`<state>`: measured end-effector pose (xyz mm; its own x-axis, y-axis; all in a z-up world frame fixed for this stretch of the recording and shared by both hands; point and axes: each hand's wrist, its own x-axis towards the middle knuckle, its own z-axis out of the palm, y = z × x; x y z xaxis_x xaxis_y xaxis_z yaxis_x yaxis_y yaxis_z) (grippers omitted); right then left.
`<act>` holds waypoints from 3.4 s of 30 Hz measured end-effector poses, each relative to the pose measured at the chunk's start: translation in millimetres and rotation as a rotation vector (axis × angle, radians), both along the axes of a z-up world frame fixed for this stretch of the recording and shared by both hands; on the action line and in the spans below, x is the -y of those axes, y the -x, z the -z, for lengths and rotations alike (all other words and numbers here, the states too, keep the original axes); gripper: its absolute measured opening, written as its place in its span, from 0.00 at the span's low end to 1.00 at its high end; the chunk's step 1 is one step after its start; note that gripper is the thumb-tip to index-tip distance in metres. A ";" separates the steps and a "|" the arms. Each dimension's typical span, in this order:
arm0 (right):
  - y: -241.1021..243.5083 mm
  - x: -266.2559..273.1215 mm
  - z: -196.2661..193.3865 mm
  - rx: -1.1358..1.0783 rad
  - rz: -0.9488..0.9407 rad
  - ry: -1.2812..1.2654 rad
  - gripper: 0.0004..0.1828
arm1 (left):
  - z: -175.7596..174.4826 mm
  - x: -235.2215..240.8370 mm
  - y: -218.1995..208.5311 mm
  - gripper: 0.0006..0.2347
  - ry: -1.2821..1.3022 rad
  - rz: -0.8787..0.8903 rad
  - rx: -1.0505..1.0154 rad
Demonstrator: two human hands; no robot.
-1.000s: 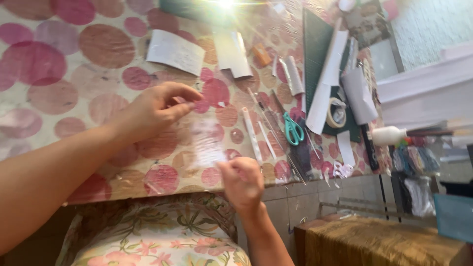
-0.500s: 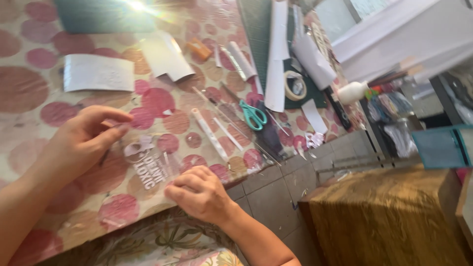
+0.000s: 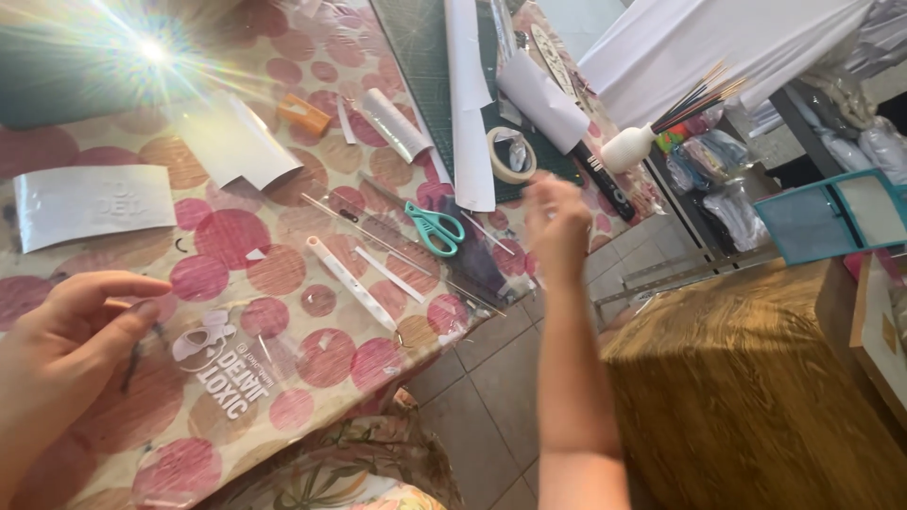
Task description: Weeding a vinyl decal using a weeding tool and trimming it with scissors on a work table
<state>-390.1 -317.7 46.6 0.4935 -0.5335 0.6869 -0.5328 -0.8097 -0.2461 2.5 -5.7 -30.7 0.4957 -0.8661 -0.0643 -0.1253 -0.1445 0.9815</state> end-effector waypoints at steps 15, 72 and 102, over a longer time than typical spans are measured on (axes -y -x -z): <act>100.1 186.4 52.8 -0.453 0.763 -0.926 0.50 | 21.2 1.3 -7.8 0.08 0.057 -0.029 0.038; -253.2 -165.7 57.7 0.303 -0.569 -0.625 0.06 | -1.8 6.2 5.6 0.12 0.369 -0.046 -0.320; -250.3 -145.4 89.9 0.549 -0.721 -0.959 0.09 | -5.1 0.4 1.2 0.03 0.190 0.016 -0.299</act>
